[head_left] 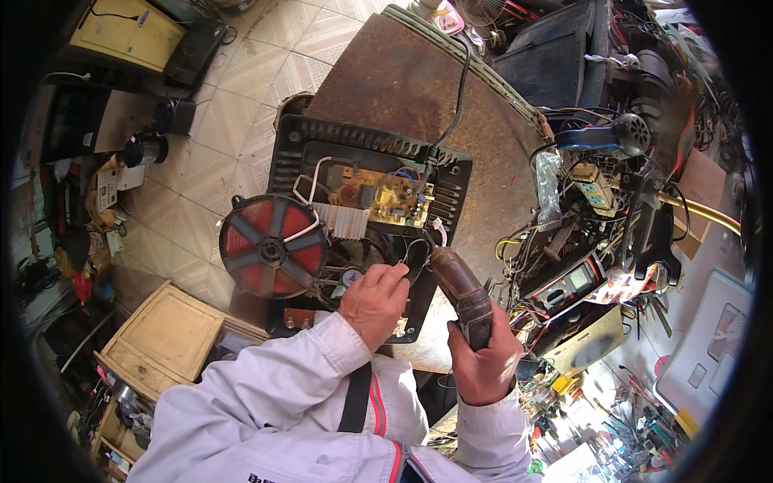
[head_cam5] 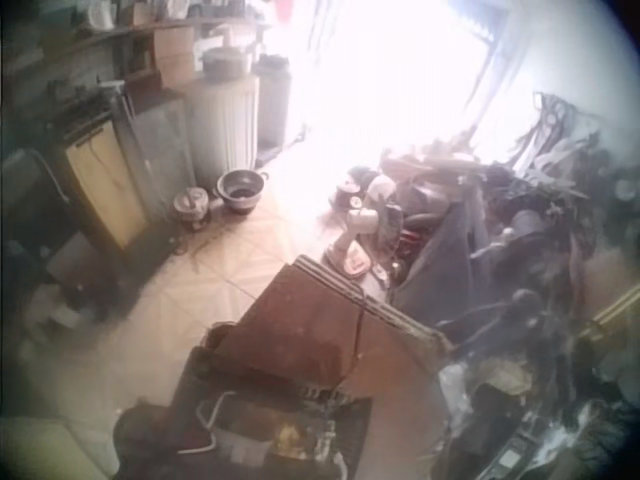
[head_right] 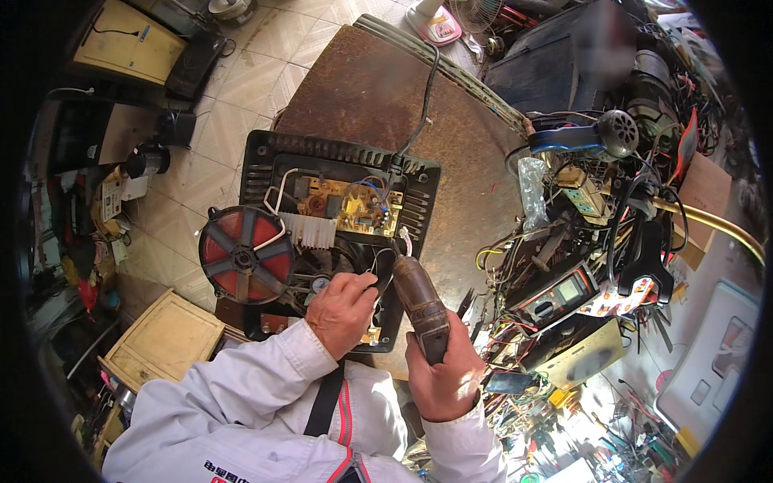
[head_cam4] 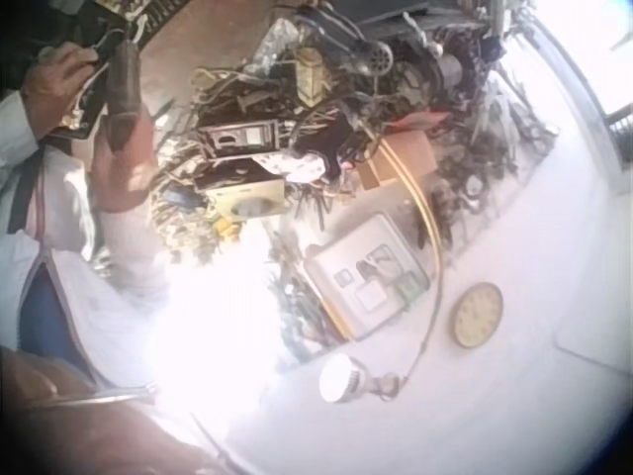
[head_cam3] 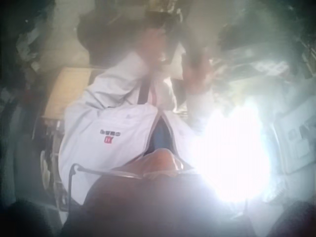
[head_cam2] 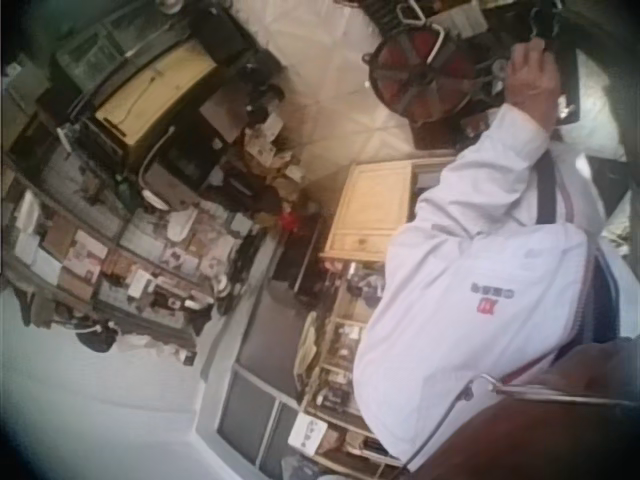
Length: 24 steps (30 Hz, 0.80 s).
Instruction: The person works on an open electronic device on a cluttered workbench, using a soldering iron and pliers to heat and cut wires on a circuit board. They repeatedly adjust components and wires while the device remains on the table.
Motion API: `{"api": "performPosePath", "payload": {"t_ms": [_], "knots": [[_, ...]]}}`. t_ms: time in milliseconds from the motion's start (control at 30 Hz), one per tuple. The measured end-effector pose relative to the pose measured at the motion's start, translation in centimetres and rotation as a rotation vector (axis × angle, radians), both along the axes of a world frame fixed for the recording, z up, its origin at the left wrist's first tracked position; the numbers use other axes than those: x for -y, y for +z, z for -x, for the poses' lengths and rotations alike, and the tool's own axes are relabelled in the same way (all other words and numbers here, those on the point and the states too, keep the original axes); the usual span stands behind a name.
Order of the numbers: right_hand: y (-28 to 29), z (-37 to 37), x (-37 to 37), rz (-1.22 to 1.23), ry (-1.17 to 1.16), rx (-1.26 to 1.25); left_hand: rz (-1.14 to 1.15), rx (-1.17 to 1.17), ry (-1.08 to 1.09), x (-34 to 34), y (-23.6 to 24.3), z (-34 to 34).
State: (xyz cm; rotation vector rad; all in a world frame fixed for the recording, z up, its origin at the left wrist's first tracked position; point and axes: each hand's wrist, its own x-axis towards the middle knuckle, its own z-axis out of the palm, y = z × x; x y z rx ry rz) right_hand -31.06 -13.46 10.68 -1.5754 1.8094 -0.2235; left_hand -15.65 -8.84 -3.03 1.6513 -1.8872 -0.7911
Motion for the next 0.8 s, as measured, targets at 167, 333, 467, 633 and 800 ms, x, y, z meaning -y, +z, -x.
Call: {"api": "performPosePath", "payload": {"t_ms": [167, 333, 467, 633, 800], "knots": [[-1.0, 0.1, 0.5, 0.037, 0.020, 0.000, 0.007, -0.008, 0.011, 0.1, 0.1, -0.1], [-1.2, 0.2, 0.8, -0.006, -0.013, -0.010, 0.003, -0.019, 0.014, 0.1, -0.2, -0.1], [-1.1, 0.2, 1.0, -0.055, -0.050, -0.003, 0.010, -0.024, 0.025, 0.1, -0.2, -0.1], [-0.9, 0.0, 1.3, -0.026, 0.000, -0.013, 0.005, -0.029, 0.018, 0.1, -0.3, -0.1], [-1.1, 0.2, 1.8, -0.002, 0.093, -0.060, -0.003, -0.029, 0.011, 0.2, -0.3, -0.1]]}}
